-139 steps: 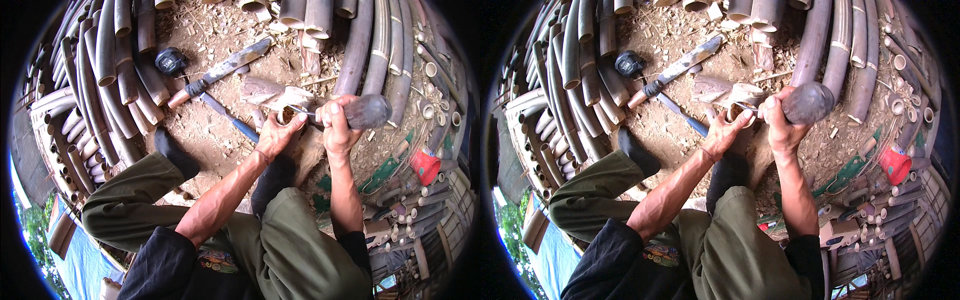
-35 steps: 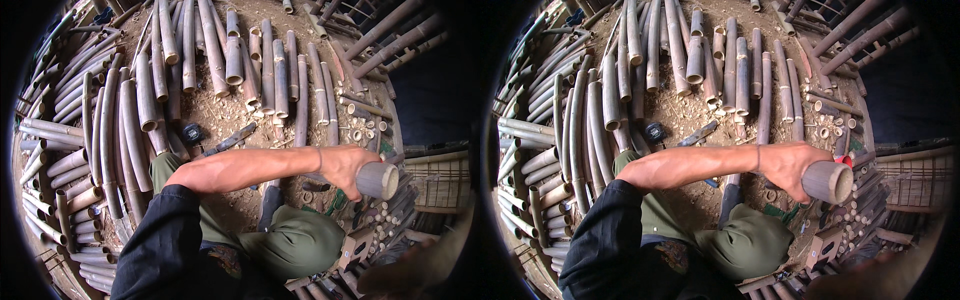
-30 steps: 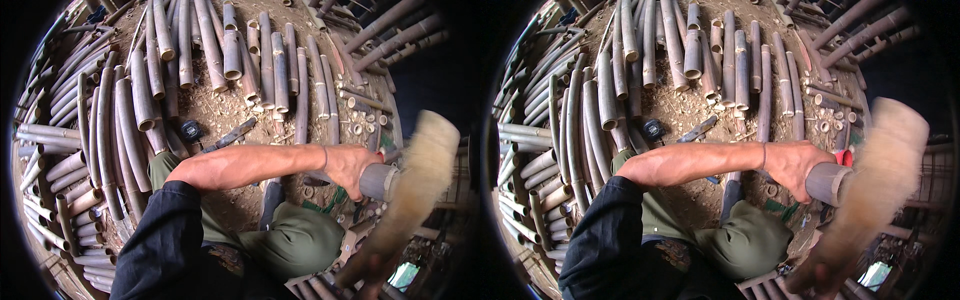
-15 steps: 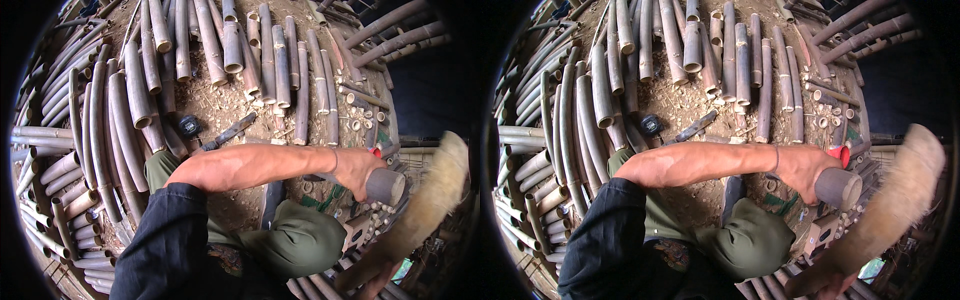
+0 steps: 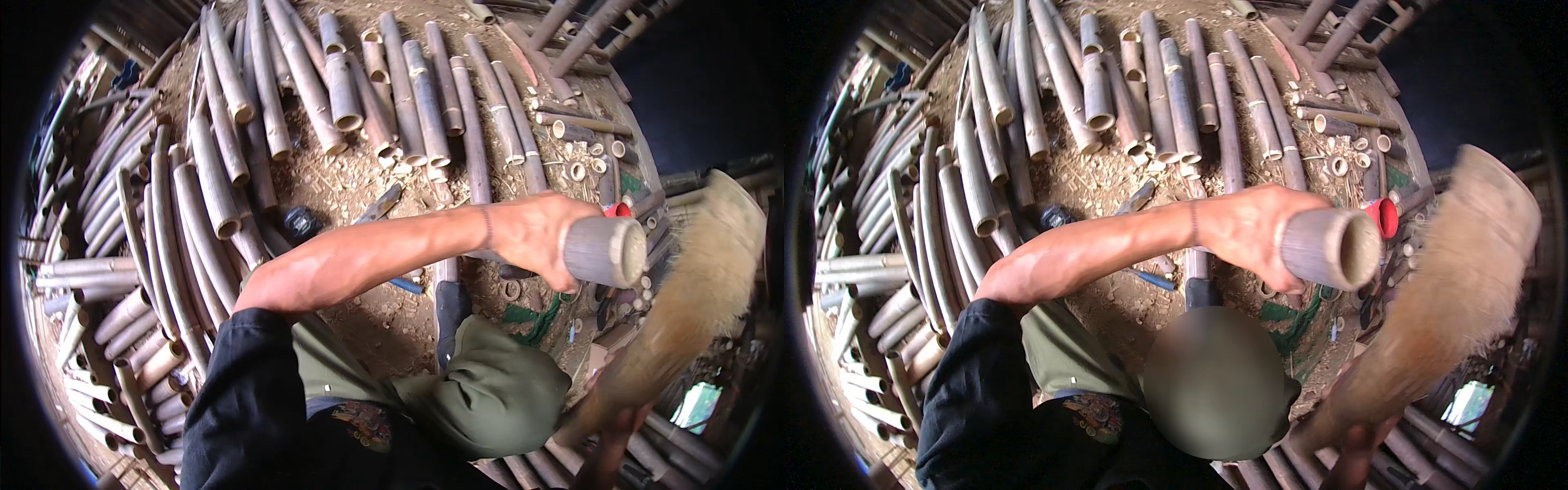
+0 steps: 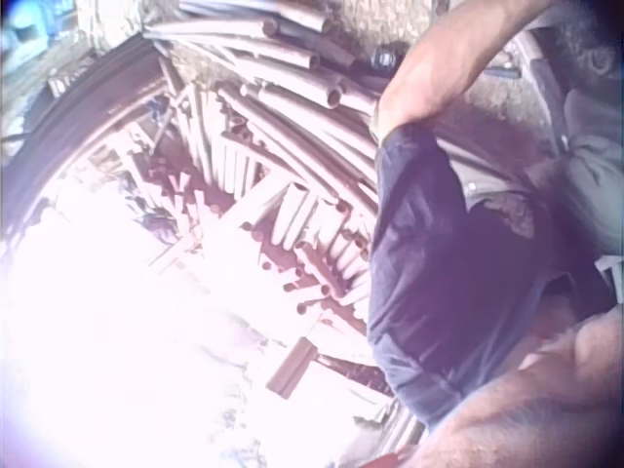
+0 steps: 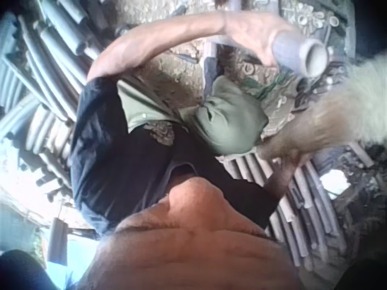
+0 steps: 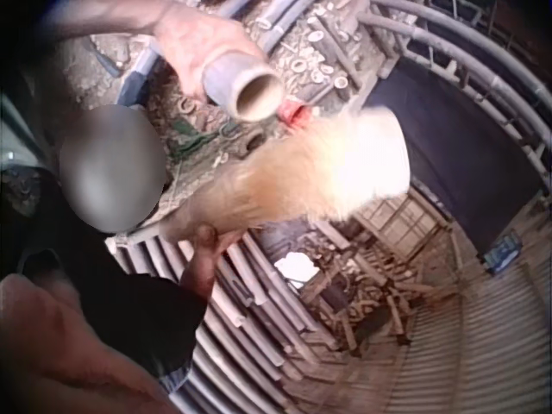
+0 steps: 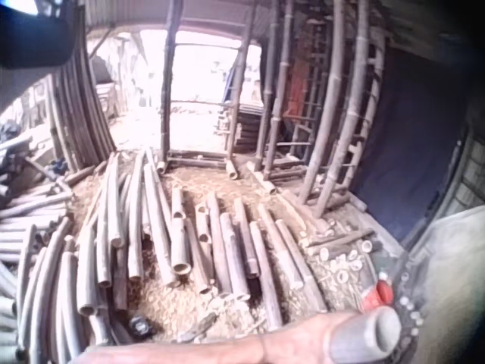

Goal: The person sits on the ground surrounded by bamboo pieces and uses a knife to carve and smooth the ends of bamboo segments. They repeatedly pick up a piece, shave the rim, and place it back down among the others.

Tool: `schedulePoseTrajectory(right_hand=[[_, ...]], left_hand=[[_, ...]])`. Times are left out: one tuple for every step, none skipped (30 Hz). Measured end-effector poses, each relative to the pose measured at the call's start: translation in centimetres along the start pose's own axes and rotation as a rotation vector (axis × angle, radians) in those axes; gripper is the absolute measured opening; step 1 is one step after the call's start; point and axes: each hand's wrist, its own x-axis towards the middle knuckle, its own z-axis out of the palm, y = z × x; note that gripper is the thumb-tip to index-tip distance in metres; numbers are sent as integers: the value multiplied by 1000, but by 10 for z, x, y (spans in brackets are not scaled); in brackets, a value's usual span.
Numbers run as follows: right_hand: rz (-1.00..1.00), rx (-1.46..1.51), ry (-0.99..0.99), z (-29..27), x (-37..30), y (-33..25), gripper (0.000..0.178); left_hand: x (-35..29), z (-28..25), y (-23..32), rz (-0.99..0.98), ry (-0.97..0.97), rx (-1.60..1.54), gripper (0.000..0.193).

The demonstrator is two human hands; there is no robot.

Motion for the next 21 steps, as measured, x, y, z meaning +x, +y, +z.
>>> schedulePoseTrajectory(right_hand=[[-52, 51, -9, -11, 1, 18, 86], [-94, 80, 65, -13, 0, 36, 85], [-136, 121, 144, -12, -1, 57, 84], [-66, -74, 169, -32, -7, 97, 86], [43, -180, 125, -37, -8, 136, 89], [143, -291, 64, -39, -8, 175, 91], [264, -341, -52, -34, -6, 201, 94], [282, -420, -125, -29, -8, 228, 97], [297, -492, -213, -22, -9, 251, 99], [287, -574, -222, -16, -13, 285, 98], [299, -683, -223, -18, -26, 320, 97], [282, -737, -260, 0, -27, 343, 96], [156, -705, -183, 12, -17, 340, 92], [29, -675, -103, 27, 3, 339, 89], [-85, -549, -66, 47, 36, 313, 85], [-196, -437, -19, 60, 71, 274, 82], [-350, -191, -56, 77, 100, 237, 81], [-489, 10, -82, 85, 122, 204, 79], [-511, -31, -243, 91, 138, 176, 87], [-654, 78, -308, 108, 150, 162, 96], [-728, 183, -345, 126, 167, 140, 93]], left_hand=[[1, 0, -1, 3, -5, -21, 69], [1, 0, -1, -51, -39, -23, 74], [-2, 0, -8, -26, -25, -17, 77], [-3, -1, -11, -103, -71, -43, 79], [-10, -1, -22, -180, -74, -16, 81], [-19, -10, -30, -359, -166, 46, 91], [-32, -16, -44, -335, -202, 157, 95], [-49, -23, -61, -316, -234, 266, 100], [-59, -24, -71, -401, -232, 102, 101], [-63, -24, -78, -485, -228, -51, 103], [-56, -10, -91, -509, -205, -36, 102], [-57, -9, -79, -575, -160, 34, 102], [-59, -2, -83, -621, -115, 68, 102], [-59, 4, -86, -664, -67, 106, 102], [-65, 7, -84, -721, -9, 154, 102], [-66, 11, -84, -765, 47, 194, 101], [-66, 17, -82, -754, 115, 193, 103], [-60, 35, -93, -723, 176, 149, 104], [-54, 52, -100, -702, 242, 121, 105], [-55, 65, -113, -631, 339, 114, 105], [-56, 67, -109, -566, 442, 166, 105]])
